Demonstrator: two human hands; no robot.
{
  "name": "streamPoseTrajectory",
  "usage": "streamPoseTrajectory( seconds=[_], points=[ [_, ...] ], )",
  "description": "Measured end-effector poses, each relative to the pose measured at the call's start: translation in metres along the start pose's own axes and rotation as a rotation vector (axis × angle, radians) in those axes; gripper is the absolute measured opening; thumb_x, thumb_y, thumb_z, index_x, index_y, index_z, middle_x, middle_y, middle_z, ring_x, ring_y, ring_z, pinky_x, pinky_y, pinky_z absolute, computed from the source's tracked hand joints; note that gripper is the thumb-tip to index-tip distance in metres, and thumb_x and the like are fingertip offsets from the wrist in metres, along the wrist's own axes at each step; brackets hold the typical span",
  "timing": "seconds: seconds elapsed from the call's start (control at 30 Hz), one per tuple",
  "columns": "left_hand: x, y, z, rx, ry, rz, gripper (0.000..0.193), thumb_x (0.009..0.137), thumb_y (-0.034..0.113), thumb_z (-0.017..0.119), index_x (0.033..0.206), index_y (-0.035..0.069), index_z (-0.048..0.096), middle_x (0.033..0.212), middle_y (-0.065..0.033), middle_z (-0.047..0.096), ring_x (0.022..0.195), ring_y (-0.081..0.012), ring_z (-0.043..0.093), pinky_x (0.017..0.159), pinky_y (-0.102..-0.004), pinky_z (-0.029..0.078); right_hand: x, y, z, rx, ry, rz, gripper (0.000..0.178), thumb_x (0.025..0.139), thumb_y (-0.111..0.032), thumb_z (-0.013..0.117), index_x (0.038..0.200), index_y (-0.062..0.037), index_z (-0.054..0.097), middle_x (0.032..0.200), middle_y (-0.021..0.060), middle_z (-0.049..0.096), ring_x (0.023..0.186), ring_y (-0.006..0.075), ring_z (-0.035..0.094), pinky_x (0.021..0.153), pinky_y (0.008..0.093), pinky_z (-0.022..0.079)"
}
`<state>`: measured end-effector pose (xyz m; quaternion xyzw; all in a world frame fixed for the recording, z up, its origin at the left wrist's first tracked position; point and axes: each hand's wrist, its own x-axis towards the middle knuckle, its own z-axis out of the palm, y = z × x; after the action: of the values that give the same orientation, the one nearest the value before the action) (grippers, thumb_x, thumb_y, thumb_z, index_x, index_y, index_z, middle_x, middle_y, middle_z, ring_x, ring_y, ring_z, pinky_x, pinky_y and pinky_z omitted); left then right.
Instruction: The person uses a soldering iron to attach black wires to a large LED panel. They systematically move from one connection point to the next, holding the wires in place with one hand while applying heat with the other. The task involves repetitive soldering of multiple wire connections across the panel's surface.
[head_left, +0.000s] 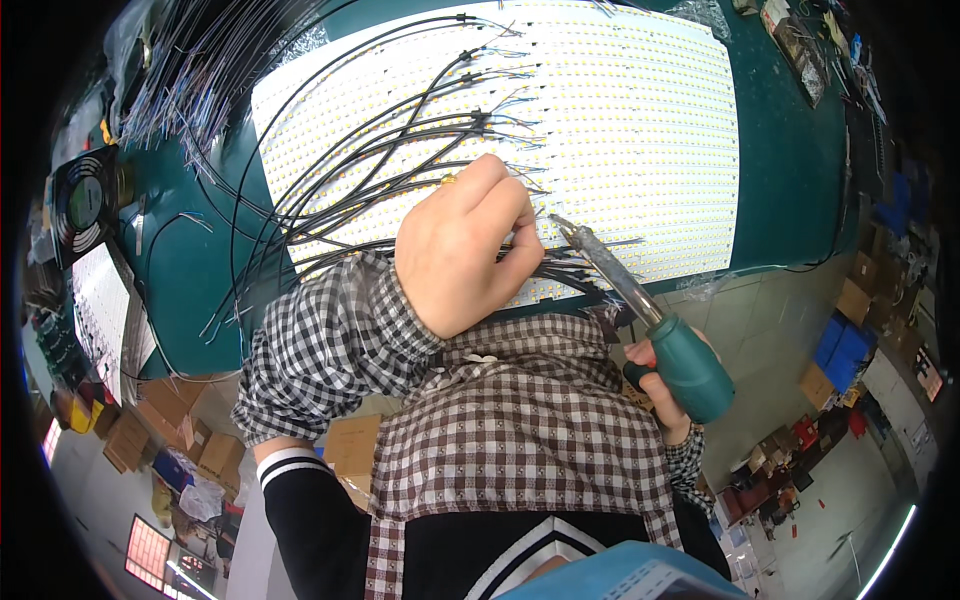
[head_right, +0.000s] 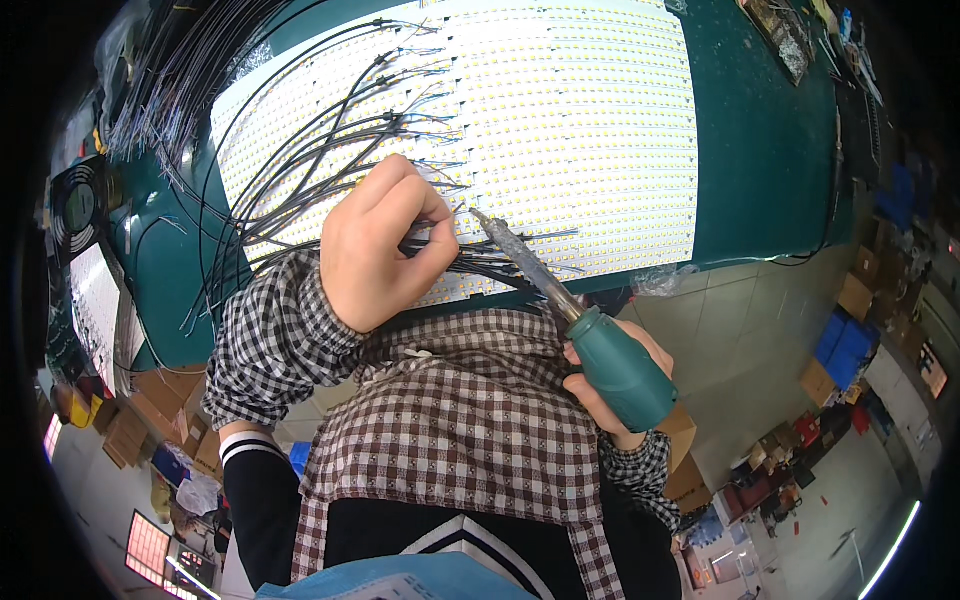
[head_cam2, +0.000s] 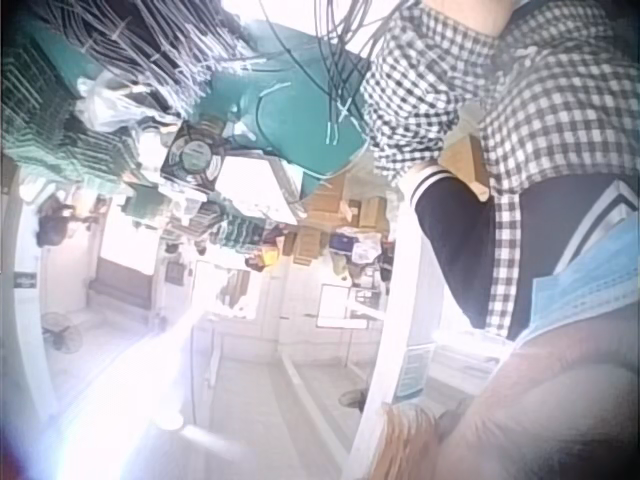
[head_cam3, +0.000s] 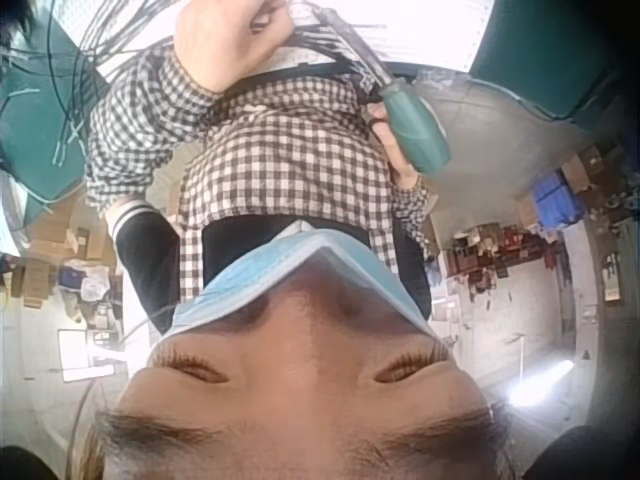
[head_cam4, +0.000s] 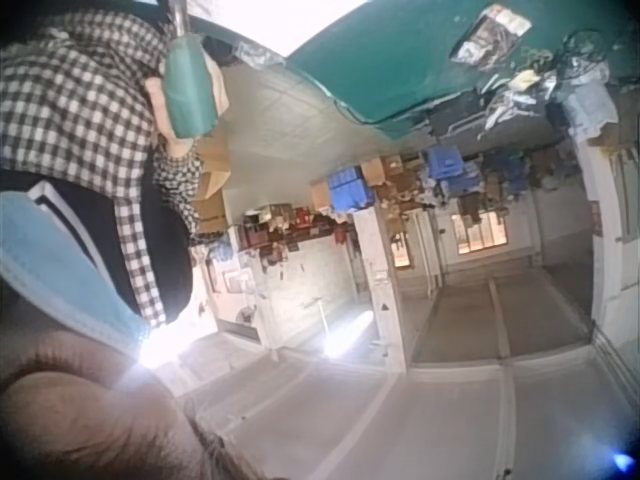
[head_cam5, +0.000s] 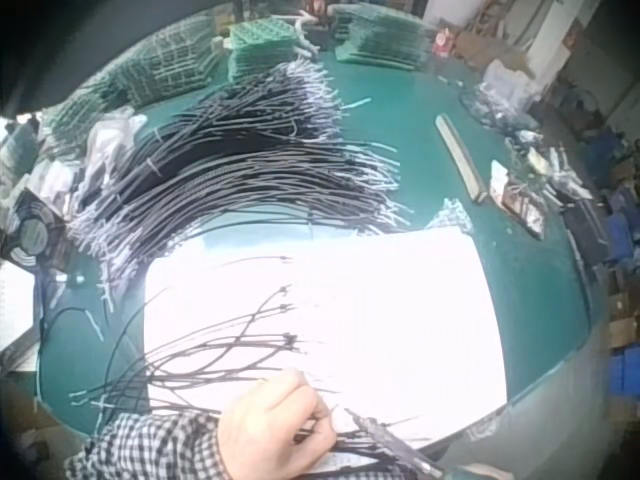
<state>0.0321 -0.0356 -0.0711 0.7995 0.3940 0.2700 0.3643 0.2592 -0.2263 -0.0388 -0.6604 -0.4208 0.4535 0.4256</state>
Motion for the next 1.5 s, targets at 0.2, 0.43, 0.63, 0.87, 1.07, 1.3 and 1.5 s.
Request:
streamPoseTrajectory(
  seconds=[0.2, 0.43, 0.63, 0.87, 1.07, 1.3, 1.5],
  points=[
    [0.0, 0.001, 0.0, 0.001, -0.007, -0.01, 0.017, 0.074, -0.003, 0.073, 0.079, 0.003, 0.058, 0.079, -0.0083, 0.053, 0.064, -0.0232, 0.058, 0.056, -0.033, 0.046, 0.001, 0.002, -0.003, -0.104, -0.033, -0.056, 0.044, 0.075, -0.023, 0.088, 0.107, 0.0026, 0.071, 0.089, 0.0071, 0.074, 0.08, 0.0192, 0.071, 0.077, 0.032, 0.056],
    [0.0, 0.0, -0.001, 0.007, -0.007, -0.001, 0.017, 0.074, -0.004, 0.072, 0.08, 0.003, 0.058, 0.079, -0.0084, 0.053, 0.065, -0.0233, 0.058, 0.056, -0.0331, 0.046, -0.003, 0.001, 0.001, 0.063, 0.025, 0.018, 0.045, 0.079, -0.027, 0.087, 0.107, 0.0042, 0.07, 0.092, 0.0098, 0.074, 0.085, 0.021, 0.073, 0.078, 0.0328, 0.057],
    [0.0, 0.001, 0.0, 0.011, -0.005, 0.001, 0.017, 0.074, -0.004, 0.073, 0.08, 0.003, 0.058, 0.08, -0.0086, 0.054, 0.065, -0.0235, 0.058, 0.057, -0.0332, 0.047, -0.003, 0.003, -0.001, 0.116, 0.038, 0.027, 0.045, 0.081, -0.027, 0.087, 0.107, 0.0053, 0.068, 0.096, 0.0139, 0.072, 0.087, 0.024, 0.073, 0.08, 0.0354, 0.059],
    [-0.002, 0.0, -0.003, -0.179, -0.004, -0.077, 0.014, 0.077, -0.002, 0.073, 0.084, 0.003, 0.062, 0.083, -0.006, 0.057, 0.066, -0.0169, 0.059, 0.057, -0.0283, 0.049, -0.006, -0.003, -0.001, 0.314, 0.1, 0.162, 0.06, 0.083, -0.028, 0.086, 0.121, 0.0094, 0.059, 0.105, 0.0185, 0.072, 0.096, 0.0292, 0.073, 0.087, 0.0429, 0.062],
    [0.01, 0.003, -0.01, -0.044, -0.122, -0.073, 0.01, 0.08, -0.001, 0.071, 0.086, 0.003, 0.064, 0.084, -0.0044, 0.058, 0.067, -0.0135, 0.058, 0.056, -0.0255, 0.049, -0.008, -0.001, -0.005, 0.334, 0.096, 0.166, 0.061, 0.082, -0.028, 0.086, 0.122, 0.0095, 0.058, 0.106, 0.0192, 0.072, 0.097, 0.0291, 0.072, 0.087, 0.0433, 0.062],
    [0.01, 0.003, -0.01, -0.112, -0.126, -0.134, 0.008, 0.079, -0.001, 0.07, 0.084, 0.003, 0.064, 0.084, -0.0056, 0.058, 0.066, -0.0153, 0.058, 0.055, -0.026, 0.048, -0.007, -0.002, -0.005, 0.259, 0.08, 0.118, 0.052, 0.082, -0.031, 0.087, 0.11, 0.0073, 0.066, 0.096, 0.0139, 0.071, 0.087, 0.0249, 0.073, 0.083, 0.039, 0.061],
    [0.009, 0.002, -0.01, -0.101, -0.116, -0.1, 0.009, 0.078, -0.002, 0.07, 0.084, 0.003, 0.065, 0.084, -0.0058, 0.058, 0.067, -0.0162, 0.059, 0.057, -0.0274, 0.049, -0.011, 0.006, -0.006, 0.237, 0.055, 0.098, 0.048, 0.081, -0.027, 0.087, 0.109, 0.0071, 0.067, 0.093, 0.0129, 0.071, 0.086, 0.023, 0.072, 0.08, 0.037, 0.061]
  ],
)
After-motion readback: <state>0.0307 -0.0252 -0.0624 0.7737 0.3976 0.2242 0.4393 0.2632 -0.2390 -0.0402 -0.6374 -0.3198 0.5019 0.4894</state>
